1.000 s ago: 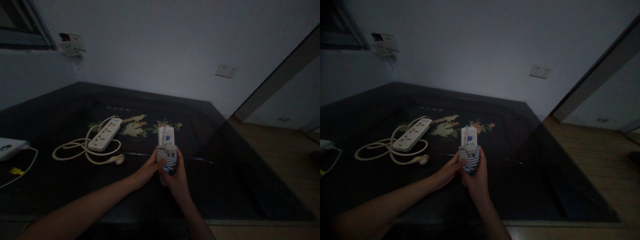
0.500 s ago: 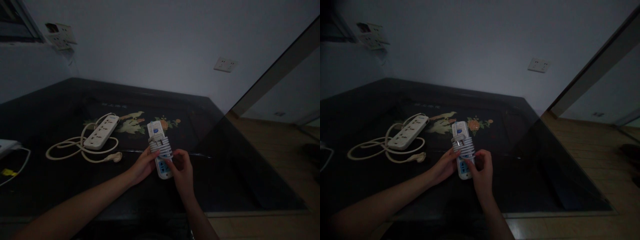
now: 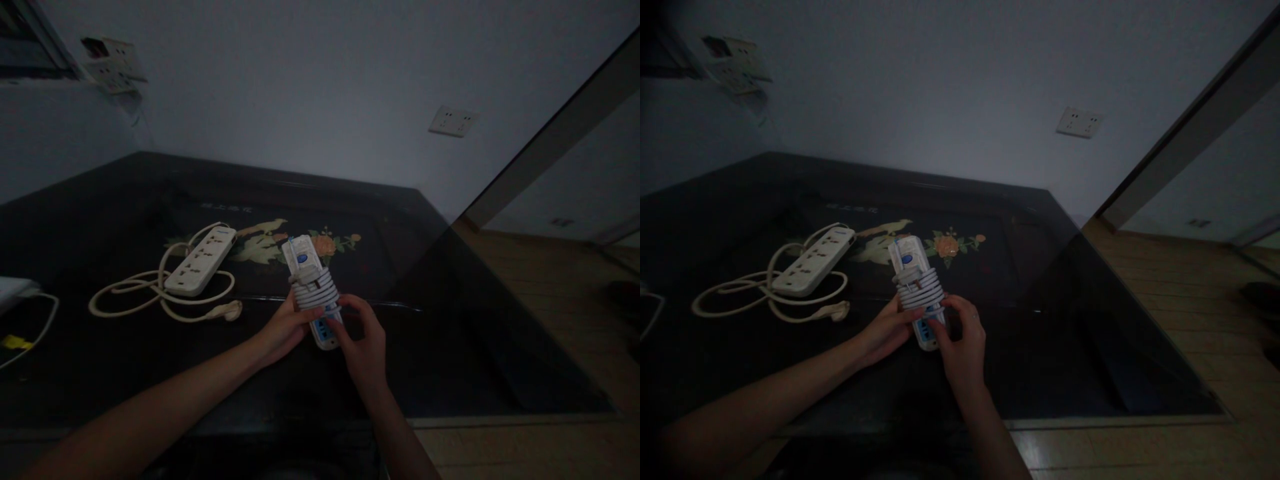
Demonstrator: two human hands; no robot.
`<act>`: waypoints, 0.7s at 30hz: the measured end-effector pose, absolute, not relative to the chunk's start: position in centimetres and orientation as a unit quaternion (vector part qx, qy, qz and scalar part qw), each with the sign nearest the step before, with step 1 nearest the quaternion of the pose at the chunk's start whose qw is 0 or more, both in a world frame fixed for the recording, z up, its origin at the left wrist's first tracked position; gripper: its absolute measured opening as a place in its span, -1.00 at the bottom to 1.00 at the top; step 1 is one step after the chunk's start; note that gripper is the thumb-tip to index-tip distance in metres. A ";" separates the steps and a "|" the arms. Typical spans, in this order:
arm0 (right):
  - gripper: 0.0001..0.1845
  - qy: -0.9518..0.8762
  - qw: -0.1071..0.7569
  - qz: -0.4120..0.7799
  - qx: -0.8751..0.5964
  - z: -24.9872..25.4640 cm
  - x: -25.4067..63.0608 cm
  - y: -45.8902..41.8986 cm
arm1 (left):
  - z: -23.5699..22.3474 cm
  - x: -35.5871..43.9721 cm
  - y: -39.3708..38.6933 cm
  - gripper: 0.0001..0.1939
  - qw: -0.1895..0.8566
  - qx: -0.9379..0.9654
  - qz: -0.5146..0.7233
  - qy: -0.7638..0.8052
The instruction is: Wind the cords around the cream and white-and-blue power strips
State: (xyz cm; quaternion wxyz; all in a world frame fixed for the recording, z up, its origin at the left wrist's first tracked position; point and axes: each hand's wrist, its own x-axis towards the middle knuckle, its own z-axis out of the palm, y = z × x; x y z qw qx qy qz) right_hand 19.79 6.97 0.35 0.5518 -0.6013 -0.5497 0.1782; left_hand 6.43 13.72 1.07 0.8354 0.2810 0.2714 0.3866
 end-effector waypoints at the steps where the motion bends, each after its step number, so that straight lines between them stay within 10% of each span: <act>1: -0.72 -0.553 0.553 0.174 -0.599 0.3 19.8 6.9 | 1.2 6.4 13.7 -0.36 0.835 0.284 0.384 0.273; 21: -0.48 -0.531 0.552 0.227 -0.602 0.0 19.2 7.0 | 0.7 6.5 13.8 -0.43 0.822 0.295 0.390 0.293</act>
